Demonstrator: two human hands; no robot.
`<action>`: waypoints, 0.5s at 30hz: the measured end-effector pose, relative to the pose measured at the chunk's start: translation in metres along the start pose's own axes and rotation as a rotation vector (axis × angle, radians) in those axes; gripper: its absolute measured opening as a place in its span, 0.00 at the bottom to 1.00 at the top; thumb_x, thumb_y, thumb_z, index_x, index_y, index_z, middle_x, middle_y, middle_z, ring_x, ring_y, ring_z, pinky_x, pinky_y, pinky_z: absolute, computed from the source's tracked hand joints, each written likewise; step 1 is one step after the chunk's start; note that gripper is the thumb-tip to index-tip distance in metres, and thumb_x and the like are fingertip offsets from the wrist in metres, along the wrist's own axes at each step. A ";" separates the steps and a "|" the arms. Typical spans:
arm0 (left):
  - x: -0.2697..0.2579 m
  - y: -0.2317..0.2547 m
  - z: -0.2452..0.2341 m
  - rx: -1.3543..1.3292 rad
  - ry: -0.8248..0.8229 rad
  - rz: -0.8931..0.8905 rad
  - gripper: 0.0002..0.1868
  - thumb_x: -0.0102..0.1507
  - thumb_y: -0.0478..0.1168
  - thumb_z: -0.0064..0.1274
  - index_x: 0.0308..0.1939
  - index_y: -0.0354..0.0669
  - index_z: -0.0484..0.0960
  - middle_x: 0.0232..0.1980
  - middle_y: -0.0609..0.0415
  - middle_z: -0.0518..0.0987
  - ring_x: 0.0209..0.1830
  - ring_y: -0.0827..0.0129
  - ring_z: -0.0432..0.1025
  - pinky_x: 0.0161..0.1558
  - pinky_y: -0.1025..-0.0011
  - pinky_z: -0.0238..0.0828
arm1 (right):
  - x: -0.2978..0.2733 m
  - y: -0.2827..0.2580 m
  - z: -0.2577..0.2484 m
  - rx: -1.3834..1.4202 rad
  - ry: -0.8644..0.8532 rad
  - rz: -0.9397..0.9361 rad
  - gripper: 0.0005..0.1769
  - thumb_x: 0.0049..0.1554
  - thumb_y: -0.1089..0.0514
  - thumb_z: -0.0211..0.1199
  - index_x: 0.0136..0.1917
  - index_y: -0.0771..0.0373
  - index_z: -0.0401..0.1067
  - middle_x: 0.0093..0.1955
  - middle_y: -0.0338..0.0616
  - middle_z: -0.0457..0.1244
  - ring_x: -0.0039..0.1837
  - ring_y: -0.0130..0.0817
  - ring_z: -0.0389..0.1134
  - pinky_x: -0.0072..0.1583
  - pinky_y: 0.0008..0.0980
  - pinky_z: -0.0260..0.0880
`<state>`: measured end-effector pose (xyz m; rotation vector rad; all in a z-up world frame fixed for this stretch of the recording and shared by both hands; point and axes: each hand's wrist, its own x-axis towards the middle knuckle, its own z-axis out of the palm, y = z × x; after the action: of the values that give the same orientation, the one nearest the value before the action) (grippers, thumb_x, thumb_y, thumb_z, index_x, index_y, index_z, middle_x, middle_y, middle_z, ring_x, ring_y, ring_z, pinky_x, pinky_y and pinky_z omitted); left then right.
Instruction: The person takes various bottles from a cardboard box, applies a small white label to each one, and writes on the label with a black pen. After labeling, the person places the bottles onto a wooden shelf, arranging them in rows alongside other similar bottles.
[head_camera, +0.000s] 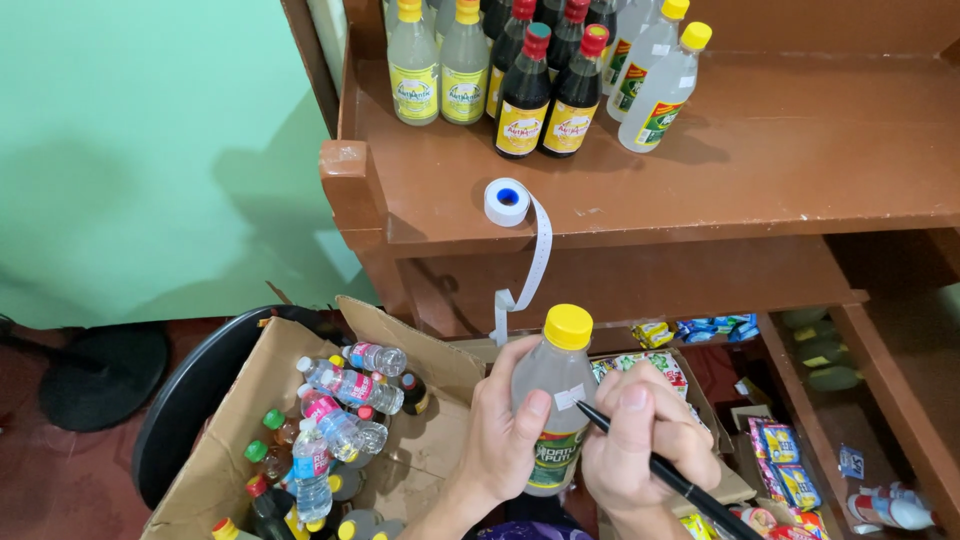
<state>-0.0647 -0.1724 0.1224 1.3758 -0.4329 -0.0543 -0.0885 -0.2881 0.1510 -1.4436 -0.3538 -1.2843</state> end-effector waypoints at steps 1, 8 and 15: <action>0.000 0.000 0.001 0.000 -0.004 0.002 0.42 0.66 0.68 0.45 0.64 0.30 0.71 0.49 0.43 0.85 0.52 0.63 0.80 0.55 0.66 0.75 | -0.002 0.001 -0.001 -0.002 0.003 -0.002 0.18 0.65 0.74 0.49 0.37 0.66 0.48 0.30 0.50 0.59 0.29 0.27 0.53 0.32 0.31 0.59; 0.000 0.002 0.003 -0.029 -0.027 0.005 0.42 0.66 0.68 0.44 0.64 0.30 0.71 0.50 0.44 0.84 0.52 0.63 0.79 0.56 0.67 0.74 | -0.012 0.005 -0.009 0.126 0.080 0.077 0.19 0.65 0.72 0.50 0.36 0.63 0.47 0.29 0.47 0.55 0.28 0.27 0.50 0.30 0.29 0.52; 0.007 -0.005 0.005 -0.002 -0.065 0.055 0.42 0.67 0.69 0.43 0.62 0.31 0.73 0.50 0.45 0.84 0.52 0.65 0.79 0.56 0.67 0.74 | -0.001 0.015 -0.014 0.425 0.114 0.090 0.26 0.68 0.38 0.54 0.48 0.66 0.61 0.29 0.47 0.60 0.28 0.31 0.58 0.36 0.33 0.59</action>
<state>-0.0590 -0.1803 0.1204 1.3624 -0.5243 -0.0548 -0.0846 -0.3048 0.1396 -1.0119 -0.4492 -1.1311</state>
